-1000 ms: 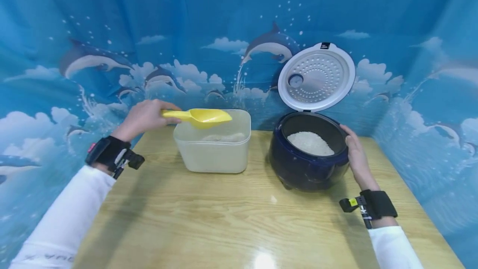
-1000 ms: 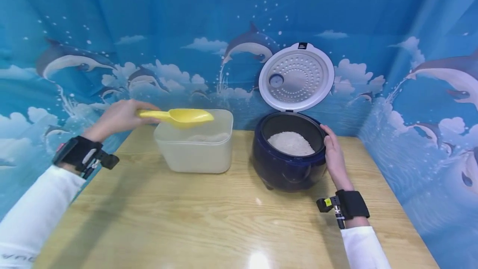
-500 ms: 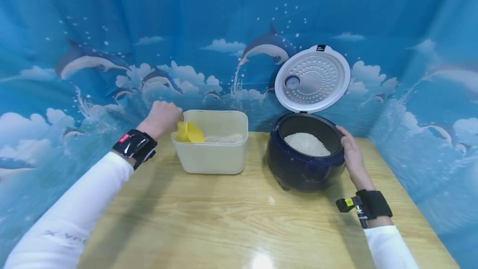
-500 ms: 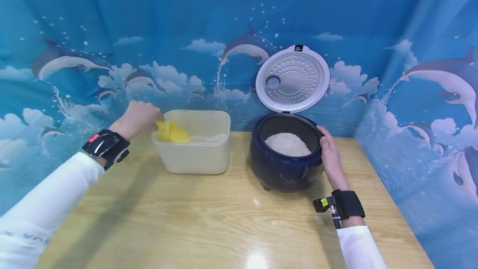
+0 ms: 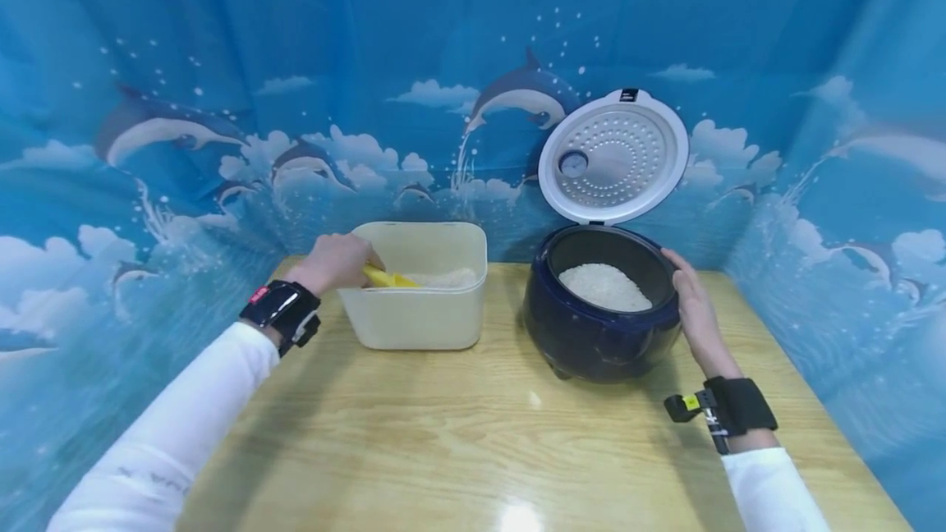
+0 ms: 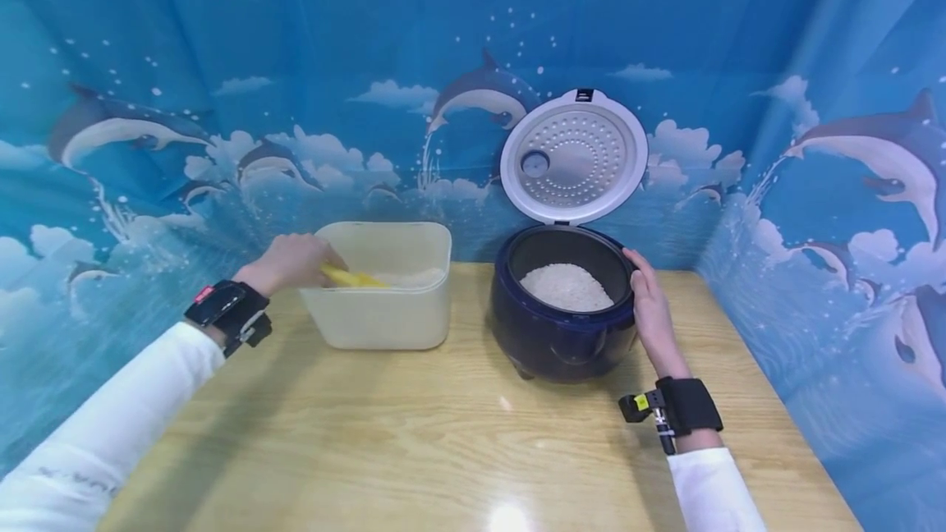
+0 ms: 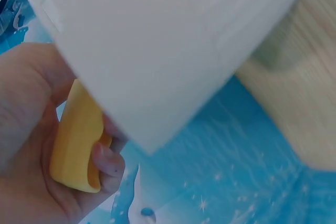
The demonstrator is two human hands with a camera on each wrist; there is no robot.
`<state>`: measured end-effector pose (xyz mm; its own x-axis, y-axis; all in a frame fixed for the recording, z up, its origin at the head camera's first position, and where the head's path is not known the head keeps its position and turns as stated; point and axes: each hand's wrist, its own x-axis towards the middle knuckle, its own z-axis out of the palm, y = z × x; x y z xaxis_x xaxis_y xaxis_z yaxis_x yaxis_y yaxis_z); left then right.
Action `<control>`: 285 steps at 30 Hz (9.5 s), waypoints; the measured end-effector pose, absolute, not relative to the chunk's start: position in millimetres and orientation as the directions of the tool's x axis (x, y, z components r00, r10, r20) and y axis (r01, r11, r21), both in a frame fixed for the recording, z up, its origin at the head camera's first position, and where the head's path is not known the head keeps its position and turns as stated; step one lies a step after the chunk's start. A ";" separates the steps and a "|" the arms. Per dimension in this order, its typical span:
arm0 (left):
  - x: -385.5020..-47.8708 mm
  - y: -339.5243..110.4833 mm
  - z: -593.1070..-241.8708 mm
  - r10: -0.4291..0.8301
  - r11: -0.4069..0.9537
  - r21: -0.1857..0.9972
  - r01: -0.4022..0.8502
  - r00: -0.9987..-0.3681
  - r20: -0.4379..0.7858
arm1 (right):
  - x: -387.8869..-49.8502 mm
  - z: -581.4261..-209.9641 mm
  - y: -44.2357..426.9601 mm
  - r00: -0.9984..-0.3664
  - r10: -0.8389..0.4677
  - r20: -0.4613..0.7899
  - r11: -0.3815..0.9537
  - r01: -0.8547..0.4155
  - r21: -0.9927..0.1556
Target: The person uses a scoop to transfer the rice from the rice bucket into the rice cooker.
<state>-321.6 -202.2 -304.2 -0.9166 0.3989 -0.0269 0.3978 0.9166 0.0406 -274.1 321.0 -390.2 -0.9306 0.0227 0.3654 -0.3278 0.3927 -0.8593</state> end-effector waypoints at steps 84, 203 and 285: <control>-294.2 -257.9 -315.0 0.137 0.726 0.671 0.152 -0.988 0.075 | -268.6 -388.5 327.6 -0.943 0.039 0.331 0.397 -0.289 -0.871; -345.2 -184.2 -331.0 0.414 0.902 0.154 0.403 -0.909 -0.042 | -272.8 -391.0 321.9 -0.943 0.015 0.334 0.392 -0.302 -0.869; -299.5 -233.3 -287.2 0.185 0.677 0.716 0.170 -0.981 0.059 | -267.3 -389.2 325.8 -0.944 0.014 0.329 0.395 -0.297 -0.870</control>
<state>-299.5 -233.3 -287.2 -0.9811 0.1846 0.0587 0.1702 0.6771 0.7159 -267.3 325.8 -389.2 -0.9443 0.0135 0.3287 -0.2970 0.3947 -0.8695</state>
